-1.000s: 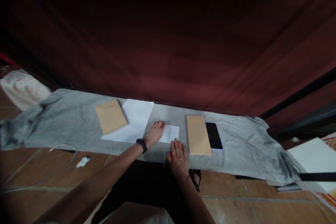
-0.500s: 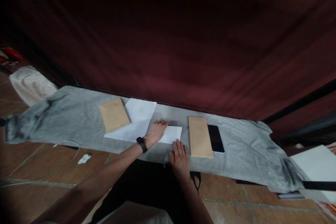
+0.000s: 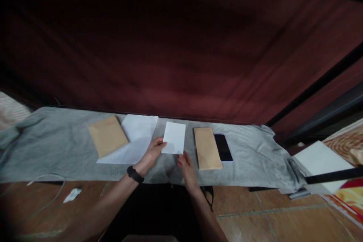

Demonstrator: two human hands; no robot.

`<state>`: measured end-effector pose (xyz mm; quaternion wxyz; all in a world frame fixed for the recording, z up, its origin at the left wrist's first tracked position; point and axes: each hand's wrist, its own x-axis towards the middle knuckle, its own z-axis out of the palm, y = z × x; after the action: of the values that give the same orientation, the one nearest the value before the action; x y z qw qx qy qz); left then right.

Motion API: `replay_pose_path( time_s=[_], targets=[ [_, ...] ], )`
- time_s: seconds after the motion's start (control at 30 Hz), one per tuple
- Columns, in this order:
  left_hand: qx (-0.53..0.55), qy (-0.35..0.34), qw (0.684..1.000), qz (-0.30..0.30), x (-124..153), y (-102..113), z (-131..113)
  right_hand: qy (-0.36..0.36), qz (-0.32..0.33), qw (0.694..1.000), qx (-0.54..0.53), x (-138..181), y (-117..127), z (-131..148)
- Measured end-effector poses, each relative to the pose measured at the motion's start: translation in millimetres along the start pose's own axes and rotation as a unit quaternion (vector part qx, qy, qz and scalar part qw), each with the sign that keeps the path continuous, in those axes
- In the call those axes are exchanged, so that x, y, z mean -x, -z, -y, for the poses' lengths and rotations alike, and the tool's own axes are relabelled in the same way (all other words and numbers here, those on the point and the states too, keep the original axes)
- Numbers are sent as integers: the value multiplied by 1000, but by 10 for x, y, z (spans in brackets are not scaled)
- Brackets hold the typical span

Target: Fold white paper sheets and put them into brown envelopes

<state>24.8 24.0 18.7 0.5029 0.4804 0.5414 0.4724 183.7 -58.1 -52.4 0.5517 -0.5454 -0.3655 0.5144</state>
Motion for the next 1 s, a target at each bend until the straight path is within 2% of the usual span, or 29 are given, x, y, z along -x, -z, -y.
replay_pose_path(
  time_s=[0.07, 0.17, 0.3, 0.43, 0.5, 0.57, 0.77, 0.9, 1.0],
  targets=[
    [23, 22, 999, 20, 132, -10, 87, -24, -7, 998, -62, 35, -69, 54],
    [91, 82, 991, 50, 280, 1, 157, -27, -47, 994, -95, 32, -98, 143],
    [172, 136, 974, 59, 264, 60, 148, 7, -56, 998, -21, -56, -9, 259],
    [210, 130, 969, -7, 130, 156, 59, 32, -41, 998, 28, -107, 106, 366],
    [216, 129, 968, -17, 85, 203, 18, 41, -40, 998, 39, -105, 141, 421],
    [221, 141, 965, -8, 71, 229, -5, 45, -40, 998, 36, -92, 152, 468],
    [274, 167, 947, 12, 154, 159, 29, 11, 3, 998, -68, -35, 66, 444],
    [239, 137, 960, 41, 176, 178, 60, 64, -24, 998, 12, -51, 92, 399],
    [179, 81, 979, 55, 139, 264, 46, 120, -26, 989, 85, -67, 171, 449]
  ],
)
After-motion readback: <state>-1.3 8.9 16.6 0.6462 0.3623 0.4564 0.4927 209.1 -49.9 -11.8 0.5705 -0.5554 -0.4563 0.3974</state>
